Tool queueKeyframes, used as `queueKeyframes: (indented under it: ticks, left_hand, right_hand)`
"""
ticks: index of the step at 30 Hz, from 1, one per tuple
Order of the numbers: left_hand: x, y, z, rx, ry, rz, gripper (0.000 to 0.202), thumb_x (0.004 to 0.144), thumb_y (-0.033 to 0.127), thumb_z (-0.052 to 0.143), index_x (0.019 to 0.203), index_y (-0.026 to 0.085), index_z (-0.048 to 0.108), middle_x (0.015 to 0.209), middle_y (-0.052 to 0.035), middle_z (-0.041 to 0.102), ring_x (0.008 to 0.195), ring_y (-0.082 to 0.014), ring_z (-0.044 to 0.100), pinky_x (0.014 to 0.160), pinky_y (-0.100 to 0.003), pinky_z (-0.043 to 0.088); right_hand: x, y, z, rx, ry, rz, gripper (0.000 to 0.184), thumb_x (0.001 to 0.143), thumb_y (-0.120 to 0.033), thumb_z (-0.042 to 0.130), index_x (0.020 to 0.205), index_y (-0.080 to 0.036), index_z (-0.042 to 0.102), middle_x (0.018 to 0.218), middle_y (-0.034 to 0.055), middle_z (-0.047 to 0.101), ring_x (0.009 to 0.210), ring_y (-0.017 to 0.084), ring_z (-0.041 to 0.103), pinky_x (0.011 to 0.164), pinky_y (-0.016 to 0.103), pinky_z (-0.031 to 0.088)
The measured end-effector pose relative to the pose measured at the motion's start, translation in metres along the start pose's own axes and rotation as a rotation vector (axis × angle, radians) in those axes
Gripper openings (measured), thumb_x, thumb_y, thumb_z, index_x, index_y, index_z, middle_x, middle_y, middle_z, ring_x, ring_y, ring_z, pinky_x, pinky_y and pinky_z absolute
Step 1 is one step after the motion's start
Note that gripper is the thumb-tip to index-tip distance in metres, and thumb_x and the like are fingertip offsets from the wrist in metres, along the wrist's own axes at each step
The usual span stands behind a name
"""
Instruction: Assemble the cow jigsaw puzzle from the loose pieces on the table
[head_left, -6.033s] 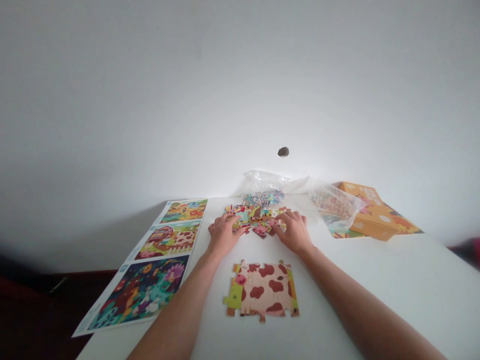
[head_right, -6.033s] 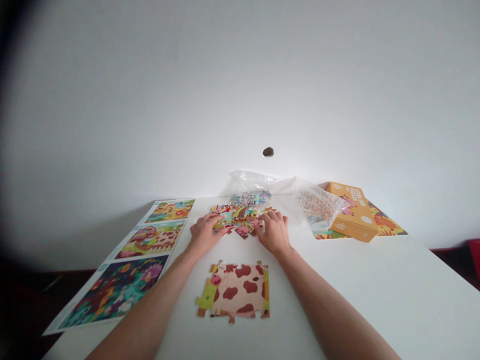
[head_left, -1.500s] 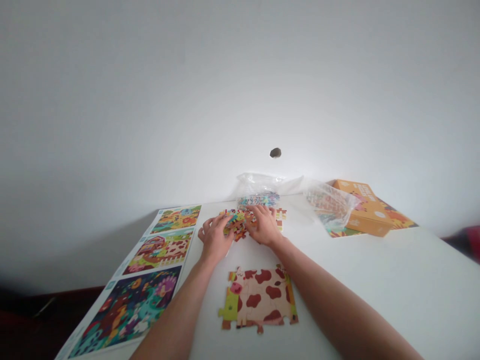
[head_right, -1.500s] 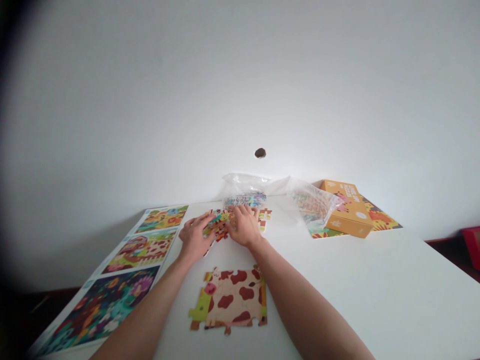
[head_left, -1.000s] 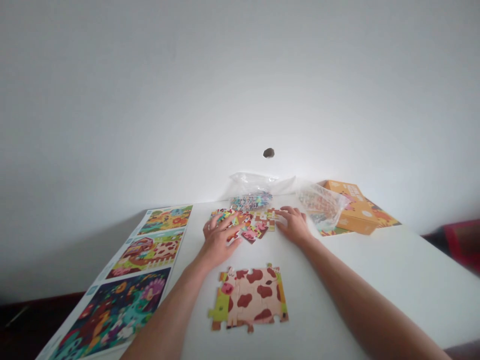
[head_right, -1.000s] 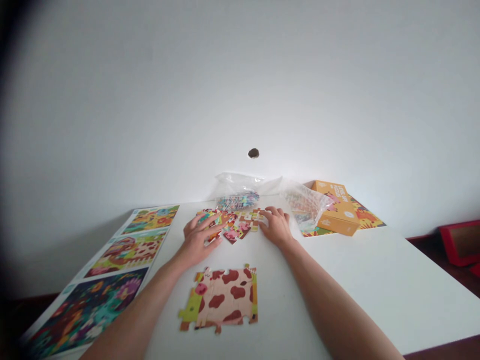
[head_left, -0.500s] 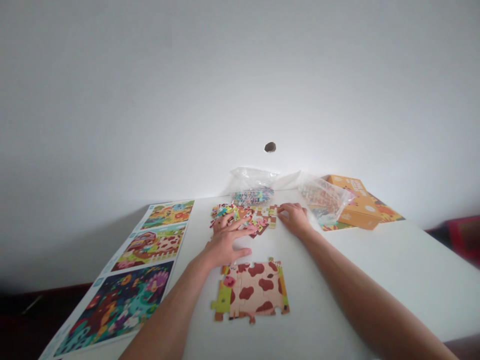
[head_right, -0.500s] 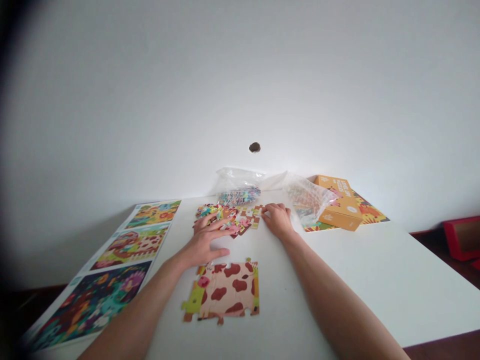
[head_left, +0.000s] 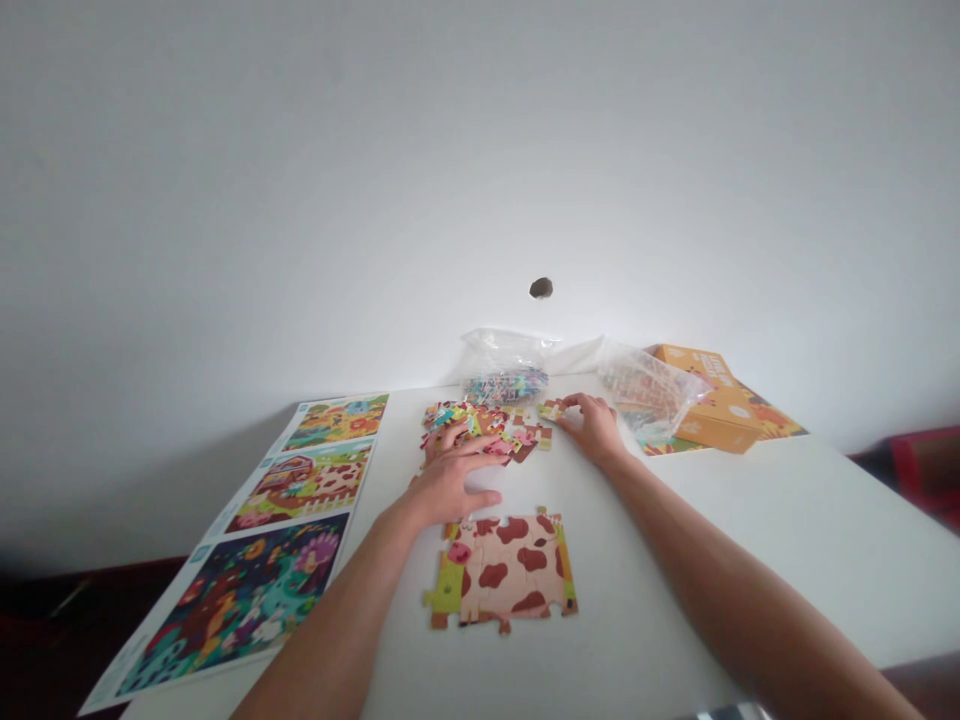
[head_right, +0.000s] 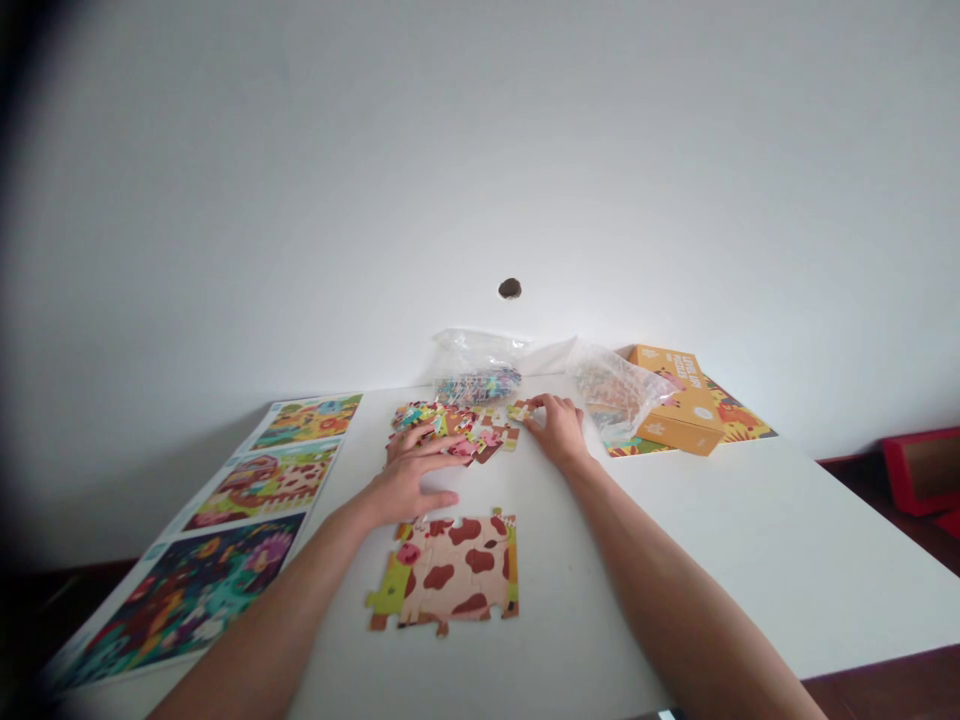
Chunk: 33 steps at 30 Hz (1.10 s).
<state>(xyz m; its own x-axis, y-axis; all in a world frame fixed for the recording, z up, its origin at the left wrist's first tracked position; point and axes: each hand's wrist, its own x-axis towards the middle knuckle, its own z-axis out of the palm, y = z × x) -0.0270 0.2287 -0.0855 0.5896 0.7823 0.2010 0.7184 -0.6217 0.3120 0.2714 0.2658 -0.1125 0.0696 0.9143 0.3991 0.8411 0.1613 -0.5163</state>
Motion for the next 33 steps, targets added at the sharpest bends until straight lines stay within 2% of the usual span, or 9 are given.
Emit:
queueKeyframes:
  ticks: [4,9,14,19,22,25,28,30,33]
  left_hand:
    - [0.0,-0.001,0.001,0.0,0.028,-0.009,0.049,0.072,0.044,0.079,0.12,0.04,0.07,0.142,0.0003,0.058,0.144,-0.0384,0.026,0.115,-0.061,0.019]
    - [0.001,-0.003,0.003,-0.004,0.057,-0.011,0.049,0.075,0.042,0.076,0.123,0.04,0.068,0.14,0.0013,0.059,0.142,-0.0364,0.03,0.116,-0.058,0.023]
    - [0.002,-0.006,0.007,-0.02,0.165,-0.05,0.066,0.076,0.037,0.075,0.139,0.036,0.055,0.133,-0.0019,0.064,0.139,-0.0325,0.037,0.116,-0.052,0.029]
    - [0.003,-0.004,0.011,-0.061,0.211,-0.069,0.078,0.078,0.038,0.075,0.148,0.035,0.041,0.137,-0.003,0.061,0.141,-0.0307,0.037,0.119,-0.051,0.025]
    - [0.005,0.0,0.013,-0.11,0.245,-0.075,0.085,0.08,0.038,0.074,0.153,0.033,0.03,0.133,-0.0051,0.063,0.14,-0.0282,0.04,0.118,-0.047,0.028]
    - [0.008,0.001,0.017,-0.07,0.324,-0.07,0.082,0.076,0.04,0.079,0.148,0.03,0.041,0.13,-0.0079,0.063,0.136,-0.03,0.045,0.114,-0.047,0.035]
    - [0.01,-0.002,0.02,-0.031,0.405,-0.069,0.059,0.077,0.038,0.078,0.132,0.027,0.06,0.122,-0.0082,0.065,0.128,-0.03,0.051,0.109,-0.048,0.04]
    - [0.011,-0.003,0.021,-0.035,0.429,-0.069,0.05,0.078,0.034,0.078,0.125,0.027,0.064,0.114,-0.0067,0.068,0.126,-0.0293,0.052,0.108,-0.047,0.041]
    - [0.011,-0.004,0.021,-0.049,0.44,-0.067,0.049,0.076,0.03,0.079,0.123,0.028,0.064,0.111,-0.0049,0.07,0.124,-0.0285,0.053,0.108,-0.047,0.041]
  right_hand:
    - [-0.002,-0.006,-0.005,0.063,0.03,-0.097,0.023,0.086,-0.034,0.066,0.107,-0.026,0.062,0.114,0.0033,0.068,0.104,0.023,0.058,0.096,0.04,0.038]
    - [-0.006,-0.02,-0.014,0.116,-0.002,-0.248,0.031,0.085,-0.035,0.068,0.114,-0.026,0.06,0.112,0.0038,0.067,0.102,0.022,0.058,0.097,0.038,0.038]
    - [-0.009,-0.028,-0.016,0.152,-0.031,-0.304,0.037,0.084,-0.035,0.07,0.118,-0.025,0.059,0.114,0.0058,0.066,0.103,0.023,0.058,0.097,0.039,0.038]
    - [-0.012,-0.034,-0.018,0.245,-0.012,-0.325,0.036,0.084,-0.036,0.07,0.115,-0.024,0.059,0.115,0.0053,0.066,0.101,0.023,0.057,0.096,0.038,0.039]
    - [-0.018,-0.046,-0.018,0.302,-0.044,-0.358,0.037,0.084,-0.039,0.07,0.116,-0.024,0.059,0.115,0.0056,0.066,0.103,0.023,0.057,0.096,0.038,0.04]
    - [-0.024,-0.059,-0.015,0.304,-0.113,-0.437,0.038,0.084,-0.04,0.07,0.118,-0.025,0.059,0.118,0.0064,0.066,0.109,0.024,0.057,0.099,0.039,0.039]
    - [-0.027,-0.066,-0.013,0.266,-0.162,-0.489,0.04,0.085,-0.038,0.07,0.121,-0.025,0.058,0.119,0.007,0.066,0.11,0.025,0.057,0.1,0.04,0.038]
    - [-0.028,-0.067,-0.013,0.244,-0.176,-0.502,0.04,0.086,-0.037,0.068,0.123,-0.026,0.057,0.12,0.0072,0.065,0.112,0.025,0.056,0.1,0.04,0.038]
    - [-0.028,-0.066,-0.012,0.237,-0.174,-0.511,0.048,0.086,-0.04,0.067,0.129,-0.025,0.053,0.127,0.0085,0.062,0.117,0.026,0.053,0.1,0.04,0.038]
